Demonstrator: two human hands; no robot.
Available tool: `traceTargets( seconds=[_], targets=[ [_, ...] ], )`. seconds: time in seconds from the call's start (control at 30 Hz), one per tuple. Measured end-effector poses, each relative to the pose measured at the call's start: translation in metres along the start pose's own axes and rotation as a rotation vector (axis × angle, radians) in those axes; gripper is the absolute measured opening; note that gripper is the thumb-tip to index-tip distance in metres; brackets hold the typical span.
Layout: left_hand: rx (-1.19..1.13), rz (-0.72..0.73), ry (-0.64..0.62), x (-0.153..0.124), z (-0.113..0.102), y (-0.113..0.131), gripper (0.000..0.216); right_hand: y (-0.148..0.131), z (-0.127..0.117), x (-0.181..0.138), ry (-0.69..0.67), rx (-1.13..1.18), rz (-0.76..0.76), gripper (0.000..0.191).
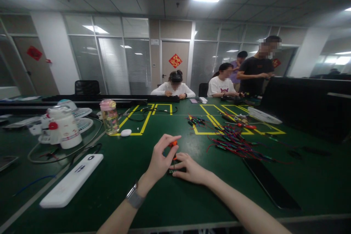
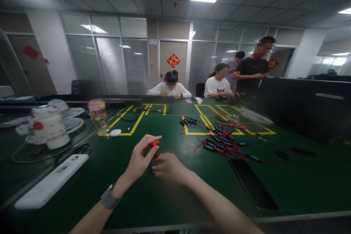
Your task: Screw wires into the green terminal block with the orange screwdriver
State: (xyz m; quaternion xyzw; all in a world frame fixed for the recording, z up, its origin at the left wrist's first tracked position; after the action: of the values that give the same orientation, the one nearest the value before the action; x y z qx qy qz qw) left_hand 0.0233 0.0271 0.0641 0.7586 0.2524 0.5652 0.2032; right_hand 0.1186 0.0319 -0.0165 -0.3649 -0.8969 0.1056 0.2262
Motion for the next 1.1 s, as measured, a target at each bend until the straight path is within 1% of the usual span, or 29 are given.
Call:
traceTargets(
  seconds=[0.1,0.27,0.33,0.47,0.53,0.67,0.77,0.9,1.03,1.1],
  targets=[
    [0.083,0.019,0.051,0.000,-0.003,-0.001,0.027,-0.001,-0.001,-0.003,-0.021,-0.005,-0.003,0.025],
    [0.113,-0.031,0.093,-0.001,-0.005,-0.008,0.033,0.000,0.003,-0.006,-0.080,-0.018,0.046,0.033],
    [0.061,-0.063,0.073,-0.001,-0.003,-0.012,0.032,0.001,0.004,-0.007,-0.100,-0.025,0.056,0.034],
    [-0.151,-0.135,0.003,-0.001,0.003,-0.016,0.034,0.001,0.005,-0.007,-0.112,-0.035,0.054,0.036],
    [-0.219,-0.164,-0.017,-0.002,0.003,-0.017,0.034,-0.001,0.005,-0.007,-0.114,-0.042,0.056,0.039],
    [-0.288,-0.215,-0.042,-0.002,0.004,-0.016,0.032,-0.007,0.003,-0.007,-0.148,-0.065,0.070,0.044],
    [-0.300,-0.226,-0.045,-0.001,0.004,-0.015,0.030,-0.010,0.001,-0.007,-0.185,-0.087,0.081,0.044],
    [-0.230,-0.186,-0.035,0.000,0.003,-0.014,0.026,-0.010,0.001,-0.008,-0.194,-0.086,0.074,0.042],
    [-0.021,-0.062,0.074,-0.001,-0.006,-0.010,0.018,-0.008,0.003,-0.008,-0.173,-0.089,0.053,0.042],
    [0.025,-0.032,0.091,-0.001,-0.007,-0.009,0.019,-0.007,0.005,-0.008,-0.176,-0.097,0.061,0.043]
  ],
)
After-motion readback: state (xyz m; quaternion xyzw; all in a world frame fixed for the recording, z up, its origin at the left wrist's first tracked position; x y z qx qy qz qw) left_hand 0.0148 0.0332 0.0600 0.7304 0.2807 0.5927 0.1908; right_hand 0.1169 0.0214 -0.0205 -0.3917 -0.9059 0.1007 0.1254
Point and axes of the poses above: each hand's wrist, its own x-axis towards the middle knuckle, its own z-axis out of the palm, y = z × x, the point moved 8 cm from there along x, towards the middle knuckle, and after that the axes turned 2 degrees about y, right-handed, at the moved point
